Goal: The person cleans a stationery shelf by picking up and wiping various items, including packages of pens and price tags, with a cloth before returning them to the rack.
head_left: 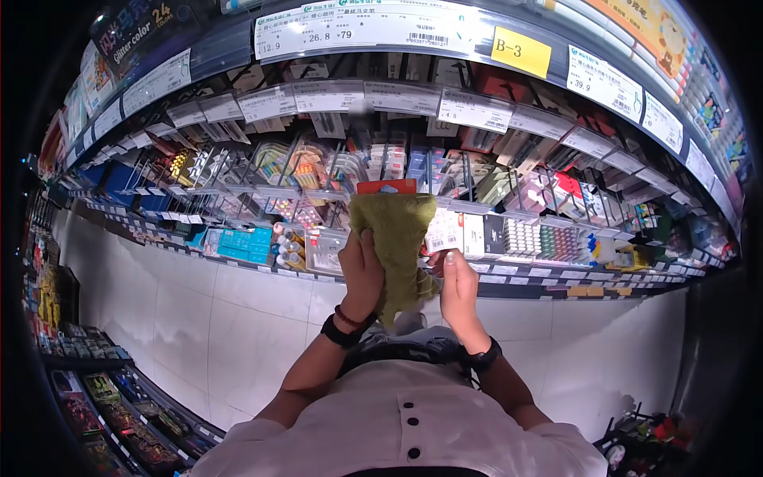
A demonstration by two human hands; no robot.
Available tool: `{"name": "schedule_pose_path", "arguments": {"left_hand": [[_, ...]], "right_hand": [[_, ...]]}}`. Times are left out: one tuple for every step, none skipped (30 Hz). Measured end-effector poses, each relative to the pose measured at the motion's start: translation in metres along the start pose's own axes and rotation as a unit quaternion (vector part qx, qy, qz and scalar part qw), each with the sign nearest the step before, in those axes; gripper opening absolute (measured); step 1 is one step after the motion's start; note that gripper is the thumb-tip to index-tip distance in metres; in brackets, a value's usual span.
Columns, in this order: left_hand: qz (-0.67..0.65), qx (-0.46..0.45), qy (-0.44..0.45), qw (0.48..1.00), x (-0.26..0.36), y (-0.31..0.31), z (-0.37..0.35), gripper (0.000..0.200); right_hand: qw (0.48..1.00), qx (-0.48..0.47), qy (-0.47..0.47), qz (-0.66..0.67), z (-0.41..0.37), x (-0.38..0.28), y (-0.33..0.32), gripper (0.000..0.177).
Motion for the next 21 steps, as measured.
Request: {"name": "schedule_pose_path", "arguments": {"left_hand": [[-0.004,-0.016,-0.013,1.000,-0.005,0.001,-0.002,0.023],[-0.008,-0.033,-0.026,0.999,-0.008,0.003,-0.005,0.022],[-0.005,-0.041,-0.024,0.999,-0.007,0.006,-0.007,0.022],[-0.002,-0.050,-0.021,0.999,-0.006,0.011,-0.010,0.022],[-0.001,-0.059,-0.018,0.998,-0.005,0.016,-0.012,0.022],[0.029,-0.071,-0.022,0.997,-0.003,0.020,-0.015,0.023],[0.057,-0.082,-0.026,0.995,0.002,0.024,-0.018,0.023],[0.085,-0.093,-0.029,0.992,0.003,0.027,-0.019,0.023],[0.073,-0.078,-0.020,0.994,0.004,0.026,-0.019,0.024],[0.061,-0.063,-0.011,0.996,0.004,0.024,-0.019,0.024],[0.049,-0.047,-0.003,0.998,0.002,0.022,-0.018,0.025],[-0.004,-0.043,-0.015,0.999,-0.009,0.020,-0.015,0.025],[-0.056,-0.037,-0.029,0.997,-0.023,0.019,-0.012,0.025],[-0.108,-0.032,-0.042,0.993,-0.033,0.018,-0.011,0.026],[-0.083,-0.034,-0.039,0.995,-0.031,0.018,-0.012,0.026],[-0.058,-0.035,-0.036,0.997,-0.027,0.017,-0.012,0.026],[-0.033,-0.035,-0.031,0.998,-0.023,0.017,-0.012,0.026],[0.004,-0.050,-0.037,0.998,-0.018,0.019,-0.014,0.027],[0.042,-0.063,-0.044,0.996,-0.013,0.020,-0.017,0.027],[0.080,-0.076,-0.051,0.993,-0.010,0.023,-0.020,0.027],[0.082,-0.077,-0.049,0.992,-0.007,0.023,-0.021,0.027]], "right_hand": [[1.000,-0.016,0.012,0.018,0.003,-0.001,0.001,0.018],[0.999,-0.031,0.026,0.036,0.005,-0.005,0.000,0.019],[0.997,-0.046,0.040,0.054,0.006,-0.009,0.000,0.020],[0.986,-0.089,0.061,0.130,0.004,-0.011,0.011,0.021],[0.985,-0.102,0.066,0.126,0.001,-0.011,0.015,0.022],[0.984,-0.114,0.070,0.121,-0.003,-0.010,0.019,0.022],[0.982,-0.127,0.073,0.116,-0.006,-0.009,0.022,0.023],[0.988,-0.115,0.054,0.092,-0.007,-0.007,0.021,0.023],[0.978,-0.107,0.076,0.162,-0.009,0.006,0.022,0.023],[0.963,-0.099,0.097,0.230,-0.011,0.020,0.024,0.023],[0.943,-0.091,0.117,0.298,-0.012,0.029,0.026,0.022],[0.878,-0.075,0.184,0.436,-0.011,0.022,0.026,0.017],[0.860,-0.113,0.201,0.455,-0.009,0.016,0.029,0.015],[0.840,-0.152,0.218,0.474,-0.009,0.011,0.031,0.013],[0.817,-0.190,0.234,0.491,-0.012,0.007,0.035,0.012],[0.817,-0.190,0.248,0.484,-0.013,0.007,0.036,0.008],[0.855,-0.190,0.231,0.424,-0.012,0.010,0.034,0.008],[0.888,-0.189,0.213,0.361,-0.012,0.015,0.033,0.008],[0.916,-0.187,0.194,0.296,-0.011,0.020,0.032,0.008],[0.948,-0.210,0.143,0.195,-0.009,0.022,0.035,0.011],[0.951,-0.189,0.141,0.202,-0.008,0.024,0.034,0.013]]}}
Point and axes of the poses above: each hand's wrist, its own z-axis towards the middle knuckle, its own y-axis out of the palm, x = y × z, the point moved 9 cm from there along z, towards the middle knuckle, and after that the axes turned 6 degrees about -z, right-handed, at the moved point
